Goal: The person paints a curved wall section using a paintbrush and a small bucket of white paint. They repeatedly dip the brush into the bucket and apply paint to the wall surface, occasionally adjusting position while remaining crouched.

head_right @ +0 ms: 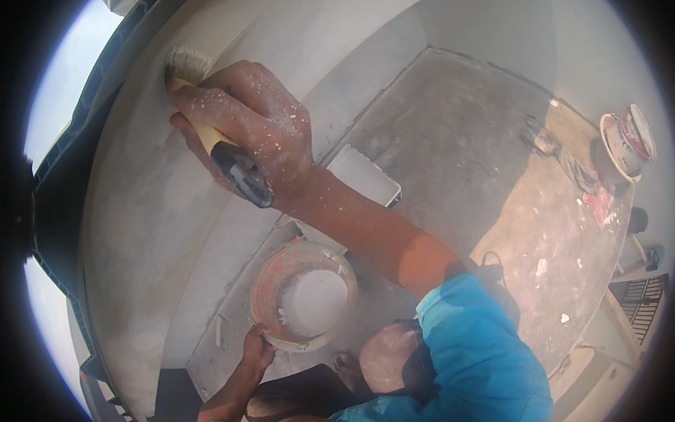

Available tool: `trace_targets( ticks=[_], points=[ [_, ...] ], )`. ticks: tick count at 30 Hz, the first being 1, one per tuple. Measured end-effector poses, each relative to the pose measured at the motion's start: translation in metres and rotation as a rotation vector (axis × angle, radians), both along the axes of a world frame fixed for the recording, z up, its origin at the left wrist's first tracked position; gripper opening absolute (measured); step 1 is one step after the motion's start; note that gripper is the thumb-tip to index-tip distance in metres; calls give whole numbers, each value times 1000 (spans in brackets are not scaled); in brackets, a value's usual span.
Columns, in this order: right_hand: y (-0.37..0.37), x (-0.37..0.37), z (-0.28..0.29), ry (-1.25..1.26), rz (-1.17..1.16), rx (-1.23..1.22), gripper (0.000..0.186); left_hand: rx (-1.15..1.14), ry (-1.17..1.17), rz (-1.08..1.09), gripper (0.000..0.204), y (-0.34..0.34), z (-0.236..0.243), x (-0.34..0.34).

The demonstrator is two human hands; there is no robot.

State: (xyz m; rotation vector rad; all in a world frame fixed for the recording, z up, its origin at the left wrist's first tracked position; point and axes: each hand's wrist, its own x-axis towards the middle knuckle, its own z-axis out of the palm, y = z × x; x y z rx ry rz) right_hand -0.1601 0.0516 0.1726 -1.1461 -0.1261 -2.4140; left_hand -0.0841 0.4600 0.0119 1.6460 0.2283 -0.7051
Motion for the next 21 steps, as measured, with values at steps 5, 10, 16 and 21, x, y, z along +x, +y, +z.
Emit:
trace_targets(
  ticks=[5,10,16,21],
  points=[
    [47,-4,-15,70,517,-101,27,-12,-5,-39,43,-11,-12,10],
    [-117,-18,-25,51,451,183,16,-6,15,17,45,-3,-13,6],
    [-172,-49,-22,-21,186,372,29,20,32,10,43,-8,-12,8],
    [-14,-3,-12,125,-10,38,23,-3,19,-28,39,-5,-11,17]
  ],
)
